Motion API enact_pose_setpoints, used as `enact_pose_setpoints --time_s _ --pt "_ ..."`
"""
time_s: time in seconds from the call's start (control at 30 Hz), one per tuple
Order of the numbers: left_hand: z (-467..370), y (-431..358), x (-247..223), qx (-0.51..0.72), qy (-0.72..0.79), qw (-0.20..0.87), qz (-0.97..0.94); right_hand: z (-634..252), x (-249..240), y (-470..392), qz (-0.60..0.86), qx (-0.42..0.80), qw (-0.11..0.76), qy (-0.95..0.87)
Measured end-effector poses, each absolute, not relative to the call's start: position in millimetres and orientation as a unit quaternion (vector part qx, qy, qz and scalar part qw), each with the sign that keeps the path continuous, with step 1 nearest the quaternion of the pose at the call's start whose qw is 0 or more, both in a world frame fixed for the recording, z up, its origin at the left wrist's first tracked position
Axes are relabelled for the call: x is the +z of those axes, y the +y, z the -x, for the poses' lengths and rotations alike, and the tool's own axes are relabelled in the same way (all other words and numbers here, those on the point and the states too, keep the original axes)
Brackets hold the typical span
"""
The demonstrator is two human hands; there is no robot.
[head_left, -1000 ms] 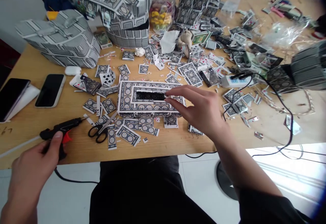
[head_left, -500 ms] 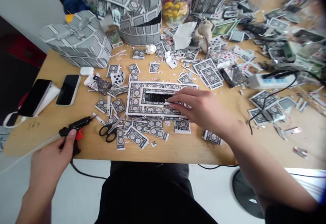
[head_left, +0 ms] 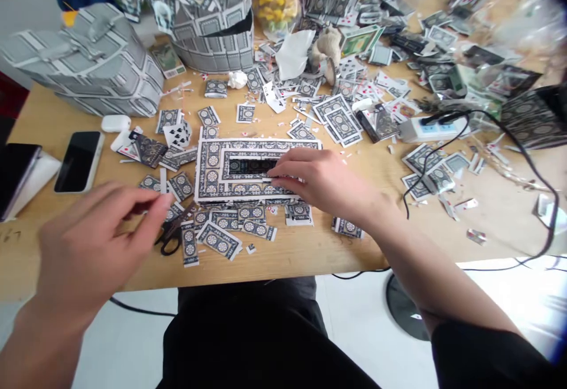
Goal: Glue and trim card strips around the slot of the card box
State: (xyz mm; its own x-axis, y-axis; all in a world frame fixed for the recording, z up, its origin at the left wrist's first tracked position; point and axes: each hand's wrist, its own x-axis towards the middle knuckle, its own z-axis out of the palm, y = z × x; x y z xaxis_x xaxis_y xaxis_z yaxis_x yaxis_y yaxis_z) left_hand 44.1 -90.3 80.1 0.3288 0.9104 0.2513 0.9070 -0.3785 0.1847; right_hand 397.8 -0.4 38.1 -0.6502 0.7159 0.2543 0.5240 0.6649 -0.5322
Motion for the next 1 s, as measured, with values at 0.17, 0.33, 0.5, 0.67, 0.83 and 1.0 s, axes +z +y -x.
enact_pose_setpoints --time_s 0.17,0.33,0.5,0.67,0.83,1.0 --pt "-125.7 -27.8 82.7 0.187 0.414 0.054 -0.889 -400.3 39.5 -1.9 0.350 0.217 0.225 -0.883" --pt "-152.5 6.1 66.0 0.148 0.383 0.136 -0.902 -419.3 46.2 -0.7 0.354 0.211 0.286 -0.865" --pt "-158.5 15.6 59.1 0.120 0.346 0.167 -0.915 -437.7 46.3 -1.7 0.375 0.211 0.288 -0.856" --pt "-159.3 15.1 49.7 0.132 0.327 0.156 -0.923 -440.9 40.8 -3.2 0.357 0.219 0.303 -0.856" --pt "-163.0 13.8 48.4 0.141 0.338 0.156 -0.917 -439.1 40.7 -2.0 0.363 0.249 0.296 -0.848" --pt "-168.2 11.5 51.9 0.133 0.361 0.164 -0.908 -439.3 39.4 2.6 0.373 0.276 0.294 -0.836"
